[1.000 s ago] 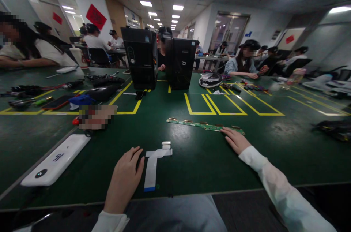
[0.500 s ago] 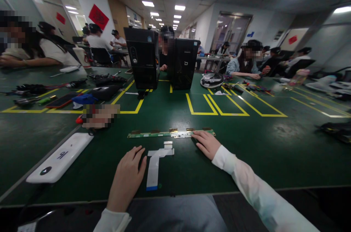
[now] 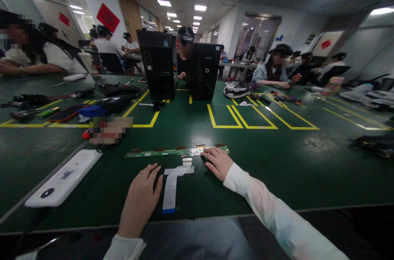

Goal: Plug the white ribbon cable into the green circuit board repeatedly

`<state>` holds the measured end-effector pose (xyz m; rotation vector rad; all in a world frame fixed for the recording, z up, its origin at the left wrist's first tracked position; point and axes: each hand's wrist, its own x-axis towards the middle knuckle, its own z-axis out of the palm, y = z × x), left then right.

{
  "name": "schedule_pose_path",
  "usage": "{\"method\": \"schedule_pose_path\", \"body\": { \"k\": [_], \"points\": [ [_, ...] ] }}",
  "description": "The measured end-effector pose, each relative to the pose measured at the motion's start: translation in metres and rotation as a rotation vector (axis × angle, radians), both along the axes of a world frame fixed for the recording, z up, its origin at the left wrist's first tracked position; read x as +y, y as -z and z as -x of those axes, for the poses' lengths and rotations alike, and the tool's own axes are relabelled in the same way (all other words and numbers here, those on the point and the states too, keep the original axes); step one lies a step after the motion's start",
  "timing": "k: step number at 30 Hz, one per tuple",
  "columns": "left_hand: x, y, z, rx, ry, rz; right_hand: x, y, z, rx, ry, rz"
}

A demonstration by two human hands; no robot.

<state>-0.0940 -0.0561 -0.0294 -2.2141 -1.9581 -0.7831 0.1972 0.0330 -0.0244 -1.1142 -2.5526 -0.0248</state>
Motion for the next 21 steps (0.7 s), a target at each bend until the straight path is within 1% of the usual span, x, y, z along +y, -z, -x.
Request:
{"method": "schedule_pose_path", "body": {
  "k": [5,9,11,13,17,18,21],
  "points": [
    [0.0,0.0,0.001,0.014,-0.002,0.008,-0.008,-0.001,0.011,0.012,0.05,0.007],
    [0.0,-0.002,0.001,0.011,0.012,-0.008,-0.009,0.0,0.012,0.038,0.054,0.017],
    [-0.001,-0.005,-0.004,0.004,0.039,-0.032,-0.009,0.0,0.011,0.054,0.06,0.012],
    [-0.001,-0.008,-0.013,0.007,0.098,-0.047,-0.008,0.002,0.01,0.063,0.074,0.005],
    [0.002,-0.017,-0.042,0.06,0.282,-0.025,-0.007,0.001,0.009,0.049,0.082,0.012],
    [0.004,-0.019,-0.049,0.074,0.301,-0.022,-0.007,0.0,0.009,0.041,0.078,0.018],
    [0.011,-0.021,-0.064,0.11,0.299,-0.029,-0.007,-0.002,0.009,0.025,0.07,0.034]
  ]
}}
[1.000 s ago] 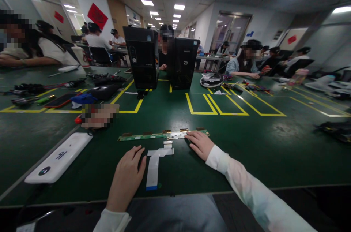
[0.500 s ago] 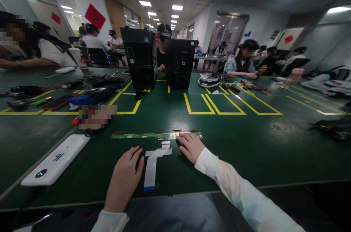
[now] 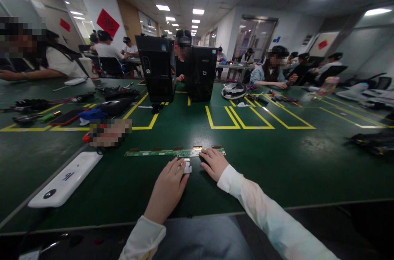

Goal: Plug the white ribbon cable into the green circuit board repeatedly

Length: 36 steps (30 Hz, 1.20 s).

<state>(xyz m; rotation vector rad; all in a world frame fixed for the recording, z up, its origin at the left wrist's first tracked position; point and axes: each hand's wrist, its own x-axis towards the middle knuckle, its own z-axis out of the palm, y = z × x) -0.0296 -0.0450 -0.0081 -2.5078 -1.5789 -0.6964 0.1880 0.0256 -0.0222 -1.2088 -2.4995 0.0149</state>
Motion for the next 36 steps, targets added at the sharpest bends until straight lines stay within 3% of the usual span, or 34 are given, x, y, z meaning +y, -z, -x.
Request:
{"method": "schedule_pose_path", "body": {
  "k": [17,28,36],
  "points": [
    [0.001,0.009,-0.044,0.031,-0.025,0.001,0.002,0.0,0.001,-0.013,0.004,0.019],
    [0.002,0.011,-0.045,0.025,-0.067,0.014,0.004,0.0,0.0,0.003,0.004,0.03],
    [0.008,0.002,-0.032,0.079,0.048,0.066,0.004,-0.001,0.0,0.01,-0.009,0.035]
  ]
}}
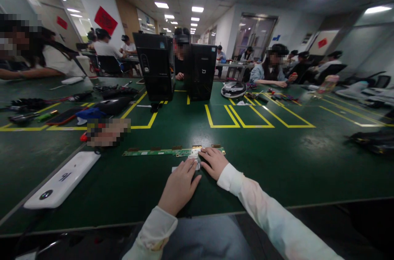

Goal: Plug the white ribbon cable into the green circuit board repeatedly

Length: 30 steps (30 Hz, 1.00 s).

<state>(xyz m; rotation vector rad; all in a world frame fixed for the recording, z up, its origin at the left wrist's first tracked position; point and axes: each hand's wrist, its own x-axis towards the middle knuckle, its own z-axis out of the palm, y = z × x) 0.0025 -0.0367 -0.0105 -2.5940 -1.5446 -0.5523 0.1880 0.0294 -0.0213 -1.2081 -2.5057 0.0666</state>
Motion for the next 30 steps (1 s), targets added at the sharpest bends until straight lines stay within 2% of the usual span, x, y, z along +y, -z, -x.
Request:
{"method": "schedule_pose_path", "body": {
  "k": [15,23,30],
  "points": [
    [0.0063,-0.0025,0.0083,-0.018,0.08,0.067,-0.002,0.003,-0.0009,0.007,0.012,-0.009],
    [0.0014,-0.0005,0.0061,-0.001,0.053,0.009,0.0001,0.0036,0.0007,0.012,0.026,-0.007],
    [0.0011,-0.0003,0.0028,0.01,0.045,0.02,-0.0004,0.0034,0.0007,0.005,0.01,-0.011]
  ]
}}
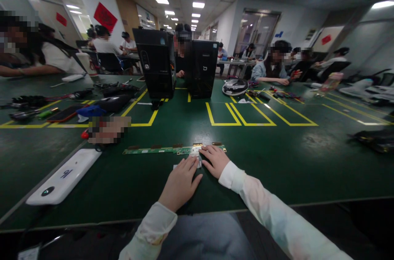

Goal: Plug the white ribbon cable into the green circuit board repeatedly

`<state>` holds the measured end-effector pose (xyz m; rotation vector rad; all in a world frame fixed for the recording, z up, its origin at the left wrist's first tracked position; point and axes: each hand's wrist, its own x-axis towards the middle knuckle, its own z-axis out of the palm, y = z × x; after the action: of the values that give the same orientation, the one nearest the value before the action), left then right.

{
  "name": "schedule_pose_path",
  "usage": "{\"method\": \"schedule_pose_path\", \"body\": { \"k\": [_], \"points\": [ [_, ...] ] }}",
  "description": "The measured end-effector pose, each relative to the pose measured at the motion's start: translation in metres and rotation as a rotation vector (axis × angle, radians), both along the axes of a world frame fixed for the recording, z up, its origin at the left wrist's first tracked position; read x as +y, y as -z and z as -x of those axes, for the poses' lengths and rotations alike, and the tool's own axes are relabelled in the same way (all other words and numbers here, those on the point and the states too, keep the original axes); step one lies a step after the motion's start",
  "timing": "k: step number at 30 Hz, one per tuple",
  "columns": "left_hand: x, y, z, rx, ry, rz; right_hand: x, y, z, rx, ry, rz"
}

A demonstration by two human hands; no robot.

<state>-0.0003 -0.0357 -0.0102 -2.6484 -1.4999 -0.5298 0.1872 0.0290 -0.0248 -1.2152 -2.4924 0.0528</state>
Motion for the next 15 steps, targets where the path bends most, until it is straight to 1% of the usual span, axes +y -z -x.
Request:
{"method": "schedule_pose_path", "body": {
  "k": [7,15],
  "points": [
    [0.003,-0.002,0.002,-0.021,0.008,0.006,0.0,0.002,-0.002,0.026,-0.025,-0.008],
    [0.01,0.004,0.007,-0.023,0.073,0.042,0.0,0.003,-0.003,0.012,-0.018,0.0]
  ]
}}
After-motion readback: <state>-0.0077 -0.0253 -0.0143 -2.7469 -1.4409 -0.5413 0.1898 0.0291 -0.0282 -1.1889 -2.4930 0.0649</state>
